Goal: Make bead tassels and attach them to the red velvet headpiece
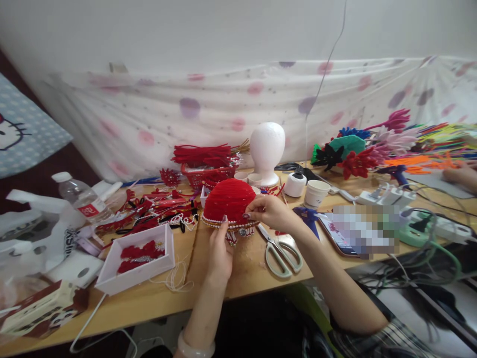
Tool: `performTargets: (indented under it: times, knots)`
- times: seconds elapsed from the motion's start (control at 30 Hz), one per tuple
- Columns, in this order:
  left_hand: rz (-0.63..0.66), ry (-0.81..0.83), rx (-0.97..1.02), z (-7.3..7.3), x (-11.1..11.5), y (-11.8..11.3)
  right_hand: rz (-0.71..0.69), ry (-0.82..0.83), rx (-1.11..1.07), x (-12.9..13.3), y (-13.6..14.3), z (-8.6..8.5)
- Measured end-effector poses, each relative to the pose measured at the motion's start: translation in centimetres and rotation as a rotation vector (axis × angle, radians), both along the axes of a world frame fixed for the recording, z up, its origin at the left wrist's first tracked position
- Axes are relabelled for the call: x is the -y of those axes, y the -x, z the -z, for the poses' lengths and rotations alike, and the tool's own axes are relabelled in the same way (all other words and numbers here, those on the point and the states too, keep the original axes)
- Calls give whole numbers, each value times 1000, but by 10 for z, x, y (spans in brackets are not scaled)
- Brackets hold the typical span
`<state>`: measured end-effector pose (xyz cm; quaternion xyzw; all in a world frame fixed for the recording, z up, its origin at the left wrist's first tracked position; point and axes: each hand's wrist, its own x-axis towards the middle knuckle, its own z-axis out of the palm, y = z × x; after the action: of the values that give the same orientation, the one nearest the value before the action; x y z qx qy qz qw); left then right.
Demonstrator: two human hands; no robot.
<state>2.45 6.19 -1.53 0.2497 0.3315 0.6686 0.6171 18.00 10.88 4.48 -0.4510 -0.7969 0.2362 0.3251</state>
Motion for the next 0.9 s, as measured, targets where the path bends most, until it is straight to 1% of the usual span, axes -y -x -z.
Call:
performTargets:
  times: [0.13, 0.37, 0.47, 0.57, 0.73, 0.83, 0.9]
  knots:
    - [-33, 8, -27, -2, 1, 0, 4, -62, 29, 3, 6, -3]
    - [-33, 12, -35, -1, 0, 4, -64, -163, 46, 7, 11, -9]
    - [-17, 1, -45, 1, 0, 3, -60, -177, 38, 8, 12, -8]
    - [-18, -6, -70, 3, 0, 2, -6, -168, 13, 11, 13, -5]
    - [-75, -7, -112, 6, 0, 0, 95, -170, -95, 24, 8, 3]
    - [-103, -11, -127, 5, 1, 0, 182, -218, -188, 40, 5, 12]
    - [-116, -8, -136, 5, 2, 0, 212, -259, -238, 52, 7, 23]
